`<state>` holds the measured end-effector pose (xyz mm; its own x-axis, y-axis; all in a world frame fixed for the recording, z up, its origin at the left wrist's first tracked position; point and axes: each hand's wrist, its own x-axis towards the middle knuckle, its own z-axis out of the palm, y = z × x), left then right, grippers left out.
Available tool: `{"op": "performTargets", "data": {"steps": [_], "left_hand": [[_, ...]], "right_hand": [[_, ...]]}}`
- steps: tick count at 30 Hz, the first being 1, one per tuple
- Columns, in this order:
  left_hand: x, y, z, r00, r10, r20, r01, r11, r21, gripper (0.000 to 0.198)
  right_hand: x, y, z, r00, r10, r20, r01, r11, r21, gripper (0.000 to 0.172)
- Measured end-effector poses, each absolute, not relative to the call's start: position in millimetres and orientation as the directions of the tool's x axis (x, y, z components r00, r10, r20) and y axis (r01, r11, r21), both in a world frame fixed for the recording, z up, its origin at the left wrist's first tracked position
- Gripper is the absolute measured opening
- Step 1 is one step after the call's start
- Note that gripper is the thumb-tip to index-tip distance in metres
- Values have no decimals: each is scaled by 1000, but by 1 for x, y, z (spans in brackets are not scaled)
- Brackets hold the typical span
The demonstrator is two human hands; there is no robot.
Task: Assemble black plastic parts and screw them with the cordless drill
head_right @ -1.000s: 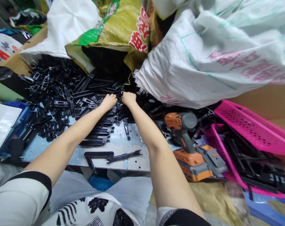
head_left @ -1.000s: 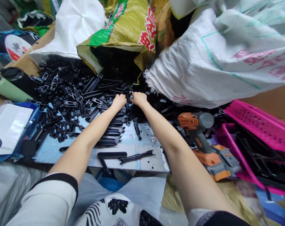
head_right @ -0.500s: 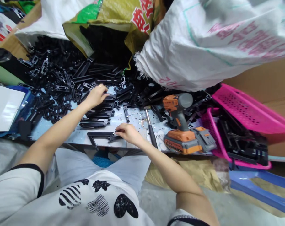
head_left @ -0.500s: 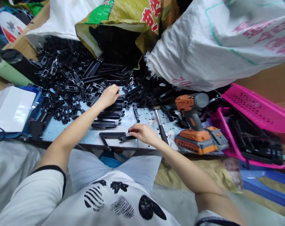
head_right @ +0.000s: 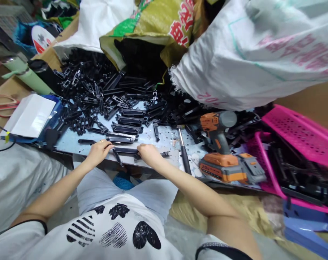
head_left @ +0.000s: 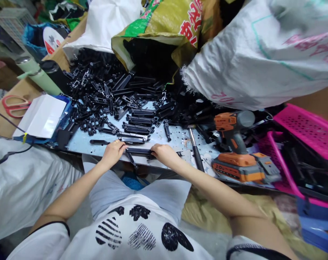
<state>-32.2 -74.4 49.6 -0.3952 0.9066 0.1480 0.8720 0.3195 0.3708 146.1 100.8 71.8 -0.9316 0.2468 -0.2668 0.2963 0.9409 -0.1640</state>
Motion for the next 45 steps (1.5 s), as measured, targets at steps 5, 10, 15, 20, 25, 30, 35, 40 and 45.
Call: {"op": "performTargets", "data": {"steps": [5, 10, 15, 20, 25, 30, 35, 40, 45], "left_hand": [[-18, -66, 51, -296, 946, 133, 950, 277, 147, 26], [-12, -75, 38, -319, 936, 149, 941, 294, 166, 30], [18, -89, 26, -586, 788, 190, 798, 520, 307, 29], [41, -84, 26, -708, 705, 27, 684, 677, 272, 19], [48, -81, 32, -681, 726, -98, 690, 680, 248, 26], [52, -82, 33, -702, 698, -141, 659, 712, 240, 27], [20, -78, 30, -146, 973, 180, 979, 115, 170, 34], [4, -38, 33, 177, 980, 88, 983, -181, 33, 47], [8, -33, 53, 31, 990, 140, 984, -54, 167, 57]], "right_hand": [[158, 94, 74, -955, 262, -138, 289, 929, -232, 21], [153, 81, 64, -969, 191, 158, 109, 902, -418, 32], [125, 59, 47, -976, 7, 217, -83, 912, -401, 46], [116, 58, 25, -984, -36, 173, -103, 914, -393, 47], [113, 57, 19, -987, -20, 160, -81, 918, -387, 54], [121, 56, 33, -982, -21, 189, -90, 926, -366, 48], [184, 101, 30, -944, 190, 270, 132, 967, -220, 78], [217, 133, 13, -966, 198, 169, 195, 980, -33, 58], [214, 124, 50, -962, 29, 273, -23, 983, -184, 59]]}}
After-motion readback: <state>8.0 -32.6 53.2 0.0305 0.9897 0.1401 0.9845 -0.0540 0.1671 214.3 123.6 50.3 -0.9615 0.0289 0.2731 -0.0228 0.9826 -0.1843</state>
